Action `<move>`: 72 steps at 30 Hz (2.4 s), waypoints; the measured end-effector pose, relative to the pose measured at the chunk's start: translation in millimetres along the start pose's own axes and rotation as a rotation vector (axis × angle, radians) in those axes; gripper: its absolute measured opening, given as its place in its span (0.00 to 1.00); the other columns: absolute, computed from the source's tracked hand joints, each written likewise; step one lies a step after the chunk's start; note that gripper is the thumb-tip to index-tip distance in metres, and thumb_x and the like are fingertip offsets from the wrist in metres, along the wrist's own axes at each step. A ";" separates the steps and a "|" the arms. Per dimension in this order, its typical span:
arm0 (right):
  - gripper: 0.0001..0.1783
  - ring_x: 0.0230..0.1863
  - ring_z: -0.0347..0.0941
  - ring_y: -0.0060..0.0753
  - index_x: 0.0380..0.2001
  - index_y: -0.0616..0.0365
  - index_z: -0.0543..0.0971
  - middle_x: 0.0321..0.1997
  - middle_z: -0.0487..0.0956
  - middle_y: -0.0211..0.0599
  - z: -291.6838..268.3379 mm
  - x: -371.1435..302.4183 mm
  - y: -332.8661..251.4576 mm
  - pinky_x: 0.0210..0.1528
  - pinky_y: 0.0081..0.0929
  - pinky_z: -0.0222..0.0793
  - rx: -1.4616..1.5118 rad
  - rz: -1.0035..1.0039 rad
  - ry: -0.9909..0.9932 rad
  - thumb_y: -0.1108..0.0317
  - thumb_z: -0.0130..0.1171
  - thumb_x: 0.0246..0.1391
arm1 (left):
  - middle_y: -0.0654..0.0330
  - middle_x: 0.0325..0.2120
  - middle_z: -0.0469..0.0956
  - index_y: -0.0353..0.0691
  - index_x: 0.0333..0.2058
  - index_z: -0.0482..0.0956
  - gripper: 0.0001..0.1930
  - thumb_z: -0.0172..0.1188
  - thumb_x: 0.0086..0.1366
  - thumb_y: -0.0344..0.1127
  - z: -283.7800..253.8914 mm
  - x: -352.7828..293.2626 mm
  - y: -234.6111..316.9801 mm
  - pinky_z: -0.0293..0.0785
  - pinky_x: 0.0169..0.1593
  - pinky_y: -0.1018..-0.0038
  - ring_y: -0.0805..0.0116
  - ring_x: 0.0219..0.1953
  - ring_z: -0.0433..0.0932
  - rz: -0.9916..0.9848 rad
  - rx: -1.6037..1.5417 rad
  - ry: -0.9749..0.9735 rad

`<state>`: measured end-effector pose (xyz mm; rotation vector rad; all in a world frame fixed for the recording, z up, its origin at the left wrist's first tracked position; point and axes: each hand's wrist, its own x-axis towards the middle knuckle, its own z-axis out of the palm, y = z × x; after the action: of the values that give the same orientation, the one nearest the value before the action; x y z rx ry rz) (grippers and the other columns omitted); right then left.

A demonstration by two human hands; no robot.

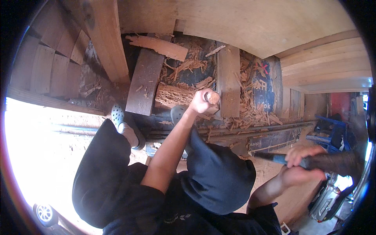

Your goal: The person sits on the floor and uses a hammer and chisel to carve a small wooden block. They repeatedly strike the chisel to remove wood shavings, occasionally adjusting the block's position.

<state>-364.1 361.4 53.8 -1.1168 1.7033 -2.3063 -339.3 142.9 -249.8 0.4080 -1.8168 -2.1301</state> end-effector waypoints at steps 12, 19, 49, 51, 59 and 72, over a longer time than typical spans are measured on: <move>0.29 0.35 0.73 0.65 0.31 0.63 0.73 0.28 0.76 0.59 7.6 -95.0 125.7 0.35 0.48 0.66 -1.206 0.862 -0.148 0.42 0.54 0.53 | 0.56 0.27 0.81 0.33 0.32 0.79 0.12 0.61 0.44 0.26 2.7 -6.8 14.1 0.73 0.37 0.73 0.73 0.30 0.78 -0.036 -0.020 0.070; 0.32 0.37 0.73 0.64 0.33 0.62 0.75 0.29 0.77 0.59 -1.4 -144.1 121.1 0.38 0.48 0.66 -0.966 1.085 -0.027 0.38 0.51 0.53 | 0.49 0.23 0.78 0.34 0.30 0.77 0.13 0.63 0.44 0.31 18.8 -14.4 15.4 0.73 0.35 0.71 0.63 0.27 0.79 -0.096 0.053 0.274; 0.38 0.53 0.70 0.56 0.48 0.64 0.73 0.50 0.74 0.57 -14.7 -36.6 260.1 0.55 0.43 0.64 -1.311 1.054 -0.946 0.37 0.51 0.51 | 0.52 0.36 0.80 0.35 0.39 0.80 0.20 0.61 0.52 0.44 37.6 28.3 118.9 0.71 0.40 0.52 0.54 0.38 0.79 -0.332 1.590 -0.522; 0.42 0.59 0.65 0.54 0.54 0.61 0.69 0.58 0.68 0.55 -20.5 -32.9 272.3 0.60 0.41 0.60 -1.329 1.053 -0.984 0.35 0.54 0.47 | 0.52 0.33 0.81 0.34 0.38 0.81 0.19 0.61 0.53 0.43 54.3 36.0 111.3 0.71 0.37 0.50 0.54 0.34 0.79 -0.415 1.817 -0.603; 0.41 0.64 0.59 0.45 0.56 0.60 0.68 0.60 0.65 0.54 -32.3 -29.2 303.4 0.62 0.34 0.56 -1.583 0.684 -0.951 0.42 0.59 0.44 | 0.67 0.07 0.65 0.45 0.11 0.69 0.12 0.65 0.45 0.32 71.2 35.8 83.0 0.72 0.14 0.69 0.75 0.09 0.65 -0.411 2.524 -1.169; 0.35 0.50 0.73 0.50 0.43 0.62 0.78 0.47 0.78 0.48 7.9 19.5 264.5 0.50 0.41 0.67 -1.397 1.250 -1.101 0.37 0.50 0.54 | 0.61 0.26 0.82 0.44 0.26 0.83 0.04 0.60 0.51 0.31 -47.4 2.2 82.2 0.76 0.33 0.66 0.63 0.32 0.82 -0.089 1.746 -0.639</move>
<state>-467.3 244.2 -160.8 -0.6000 2.1224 0.3616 -317.8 87.2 -176.0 0.0802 -3.5786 -0.0450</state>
